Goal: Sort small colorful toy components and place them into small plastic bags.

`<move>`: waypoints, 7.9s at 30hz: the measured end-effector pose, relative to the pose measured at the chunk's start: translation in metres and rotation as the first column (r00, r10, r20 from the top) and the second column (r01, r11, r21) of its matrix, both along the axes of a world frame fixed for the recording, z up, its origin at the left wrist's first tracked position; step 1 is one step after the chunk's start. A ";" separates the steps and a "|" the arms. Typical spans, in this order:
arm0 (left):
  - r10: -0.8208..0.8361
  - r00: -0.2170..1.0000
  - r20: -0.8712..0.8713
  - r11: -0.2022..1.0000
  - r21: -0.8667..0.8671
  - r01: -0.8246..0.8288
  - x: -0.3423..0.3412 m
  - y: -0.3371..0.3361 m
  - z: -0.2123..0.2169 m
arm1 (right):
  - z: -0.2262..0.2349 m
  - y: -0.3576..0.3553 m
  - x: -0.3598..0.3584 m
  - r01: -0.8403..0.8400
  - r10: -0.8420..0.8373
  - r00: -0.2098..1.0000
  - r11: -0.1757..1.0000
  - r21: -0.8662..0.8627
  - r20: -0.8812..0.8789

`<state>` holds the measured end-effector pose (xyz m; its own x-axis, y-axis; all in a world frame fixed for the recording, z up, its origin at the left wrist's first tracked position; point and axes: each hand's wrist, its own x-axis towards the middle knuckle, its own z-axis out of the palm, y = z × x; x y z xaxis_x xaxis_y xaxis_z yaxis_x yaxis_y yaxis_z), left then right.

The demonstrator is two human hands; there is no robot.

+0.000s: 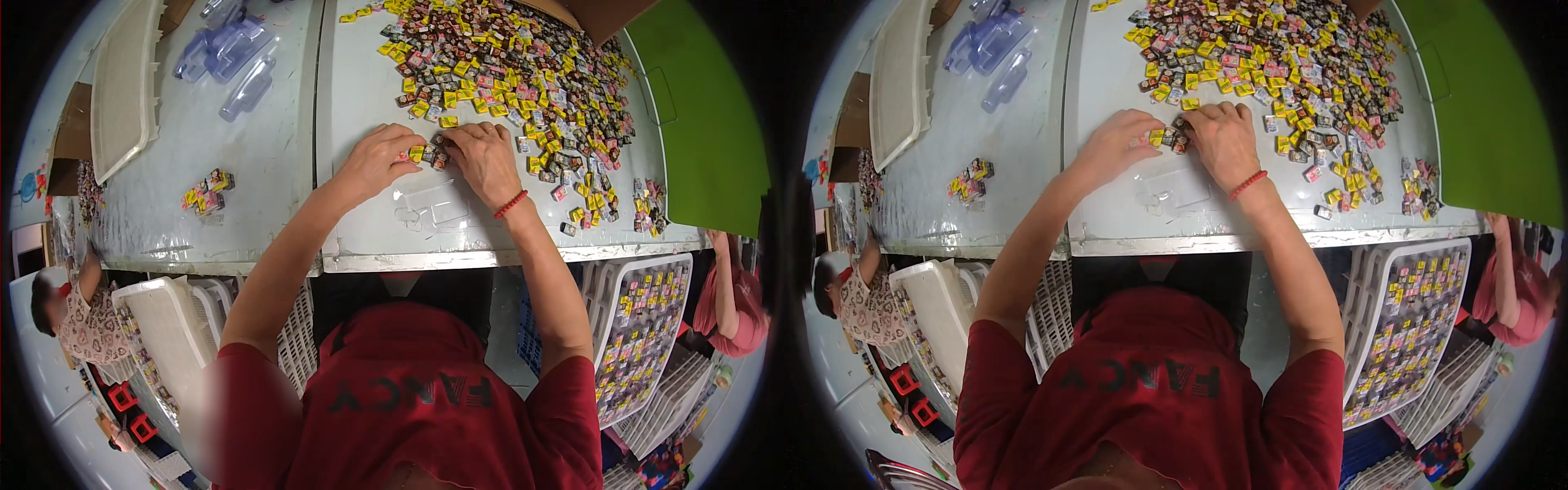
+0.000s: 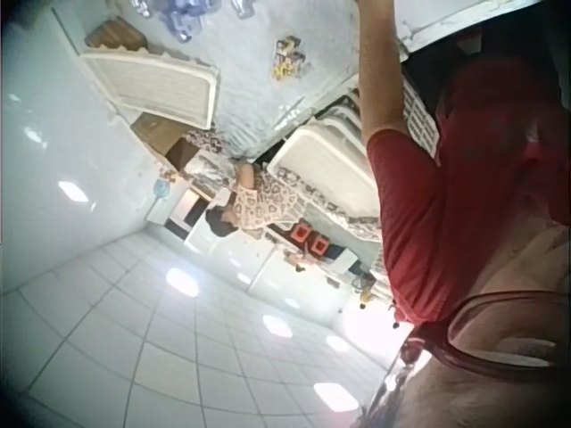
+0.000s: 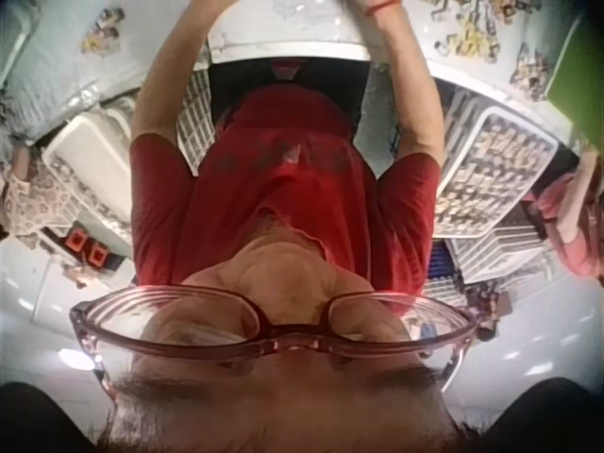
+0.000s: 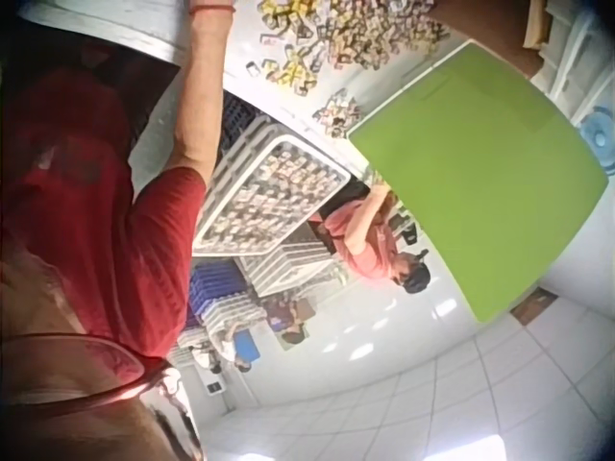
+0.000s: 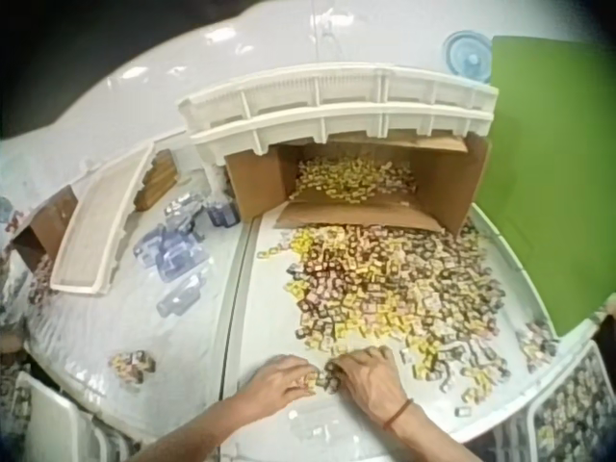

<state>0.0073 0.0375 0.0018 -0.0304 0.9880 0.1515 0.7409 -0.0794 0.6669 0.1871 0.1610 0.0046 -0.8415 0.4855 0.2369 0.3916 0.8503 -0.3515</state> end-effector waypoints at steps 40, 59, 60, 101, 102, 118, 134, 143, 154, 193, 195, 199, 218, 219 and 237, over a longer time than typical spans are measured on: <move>-0.240 0.969 -0.052 0.971 0.003 0.240 0.018 0.037 -0.006 | 0.011 -0.014 0.029 0.226 -0.220 0.972 0.971 -0.075 0.080; -0.159 0.987 0.016 0.982 -0.103 0.159 -0.019 -0.002 0.010 | 0.011 -0.002 0.026 -0.083 0.081 0.989 0.997 0.006 0.122; -0.097 0.991 0.090 0.983 -0.149 0.110 -0.016 0.000 0.008 | 0.010 -0.004 0.025 -0.081 0.079 0.989 0.997 0.007 0.123; 0.215 0.975 -0.056 0.961 0.189 -0.201 0.015 -0.033 -0.008 | 0.004 -0.039 -0.010 0.031 -0.031 1.000 0.998 0.056 -0.001; 0.216 0.975 -0.053 0.963 0.179 -0.204 0.017 -0.034 -0.007 | 0.004 -0.038 -0.009 0.029 -0.029 1.000 0.998 0.056 0.000; 0.151 0.985 -0.078 0.959 0.253 -0.127 0.006 -0.030 -0.003 | 0.005 -0.026 0.000 0.055 -0.057 0.991 0.998 -0.018 -0.118; 0.365 0.905 -0.219 0.929 0.016 -0.371 0.038 -0.014 0.008 | -0.005 -0.008 0.089 0.331 -0.331 0.940 0.943 -0.013 -0.086; 0.193 0.949 -0.250 0.950 0.288 -0.117 0.016 -0.004 -0.005 | -0.003 -0.012 0.094 0.295 -0.293 0.955 0.954 0.047 -0.051; -0.045 0.989 -0.140 0.975 0.207 0.074 0.018 0.014 0.001 | 0.005 -0.007 0.071 0.136 -0.136 0.991 0.990 0.023 -0.001; 0.108 0.978 -0.180 0.981 0.181 -0.075 0.062 0.039 -0.004 | 0.009 0.011 0.046 0.083 -0.078 0.996 0.969 -0.234 0.033; 0.100 0.980 -0.171 0.981 0.183 -0.068 0.057 0.040 -0.008 | 0.009 0.016 0.042 0.076 -0.060 0.995 0.971 -0.228 0.077; 0.072 0.988 -0.138 0.980 0.195 -0.045 0.054 0.038 -0.011 | 0.011 0.020 0.041 0.024 0.006 0.990 0.976 -0.214 0.140; -0.017 0.988 -0.153 0.956 0.288 0.061 0.057 0.035 -0.015 | -0.004 0.000 0.056 0.023 -0.027 0.986 0.999 -0.025 -0.164; 0.004 0.987 -0.159 0.953 0.299 0.044 0.058 0.036 -0.019 | -0.006 0.000 0.056 0.012 -0.016 0.987 0.999 -0.029 -0.161; 0.214 0.966 0.147 0.950 0.199 -0.240 0.071 -0.055 0.024 | 0.022 -0.035 0.060 -0.147 0.116 0.952 0.985 -0.089 -0.285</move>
<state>0.0779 -0.0175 0.0261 -0.2818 0.8976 0.3389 0.6696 -0.0690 0.7395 0.2468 0.1255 0.0262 -0.8080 0.4106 0.4225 0.1527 0.8386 -0.5228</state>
